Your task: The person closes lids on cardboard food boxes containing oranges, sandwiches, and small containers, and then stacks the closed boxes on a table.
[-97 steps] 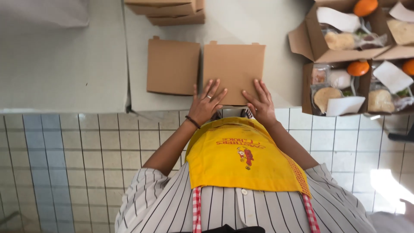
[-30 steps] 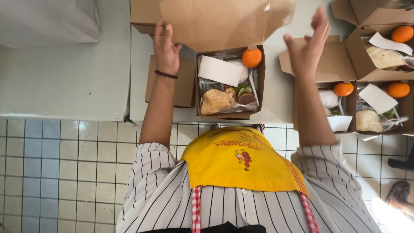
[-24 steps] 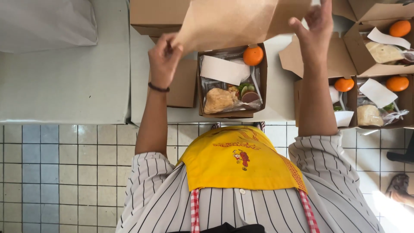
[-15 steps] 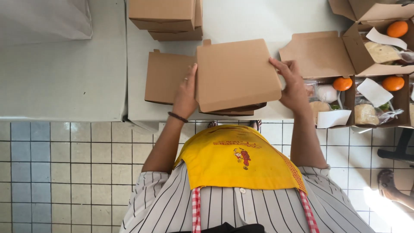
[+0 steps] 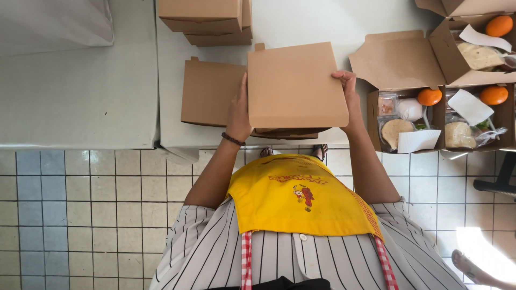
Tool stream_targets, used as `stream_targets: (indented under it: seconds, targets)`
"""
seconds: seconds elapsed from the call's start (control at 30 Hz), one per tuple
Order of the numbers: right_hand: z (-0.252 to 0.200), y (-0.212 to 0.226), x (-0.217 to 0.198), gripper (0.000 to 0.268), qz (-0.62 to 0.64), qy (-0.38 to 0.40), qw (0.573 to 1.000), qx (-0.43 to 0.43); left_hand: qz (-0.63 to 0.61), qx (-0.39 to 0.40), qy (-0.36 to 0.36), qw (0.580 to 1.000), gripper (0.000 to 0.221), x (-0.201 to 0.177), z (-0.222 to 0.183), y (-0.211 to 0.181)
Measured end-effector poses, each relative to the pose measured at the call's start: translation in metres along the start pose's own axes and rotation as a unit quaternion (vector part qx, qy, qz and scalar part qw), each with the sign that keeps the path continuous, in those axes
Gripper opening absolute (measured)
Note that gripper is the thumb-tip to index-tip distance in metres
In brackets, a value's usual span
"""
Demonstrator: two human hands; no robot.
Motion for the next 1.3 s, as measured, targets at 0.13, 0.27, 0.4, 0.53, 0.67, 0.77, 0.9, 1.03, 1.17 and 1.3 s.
stream_targets:
  seconds: [0.13,0.27,0.4,0.53,0.67,0.77,0.9,1.03,1.17,1.3]
  targets:
    - [0.001,-0.051,0.001,0.059,0.038,0.006,0.999,-0.019,0.086,0.051,-0.018,0.995,0.111,0.025,0.001,0.057]
    - [-0.009,-0.016,0.003,0.069,0.02,0.035,0.998,-0.057,0.054,0.076,-0.017,0.996,0.106,0.009,-0.014,0.02]
    - [-0.027,0.023,-0.014,0.106,-0.019,0.149,0.984,-0.1,-0.008,0.108,0.107,0.988,0.087,-0.027,-0.03,-0.035]
    - [-0.041,0.036,-0.012,0.113,-0.04,0.159,0.98,-0.114,-0.166,0.052,0.207,0.963,0.057,-0.041,-0.038,-0.03]
    - [-0.047,0.03,0.0,0.075,-0.111,0.075,0.984,-0.121,-0.043,0.074,0.165,0.983,0.086,-0.033,-0.043,-0.043]
    - [-0.049,0.025,0.009,0.061,-0.12,0.045,0.985,-0.119,0.067,0.097,0.128,0.985,0.073,-0.024,-0.047,-0.035]
    - [-0.057,0.013,0.015,0.043,-0.166,0.041,0.977,-0.125,0.203,0.134,0.089,0.966,0.059,-0.003,-0.055,-0.003]
    - [-0.069,-0.001,0.017,0.037,-0.244,0.036,0.956,-0.16,0.302,0.133,0.073,0.941,0.057,-0.001,-0.059,-0.001]
    - [-0.067,-0.001,0.02,0.037,-0.206,0.027,0.968,-0.143,0.326,0.241,0.012,0.914,0.052,0.004,-0.052,0.011]
    - [-0.068,-0.005,0.021,0.036,-0.166,0.019,0.979,-0.121,0.299,0.323,-0.024,0.898,0.048,0.015,-0.048,0.02]
Point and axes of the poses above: each hand's wrist, its own z-axis towards the middle knuckle, its own x-axis out of the palm, y = z × x, the point moved 3 cm from there along z, towards the middle knuckle, and after that the axes turned 3 degrees about -x, right-handed, at the moved point
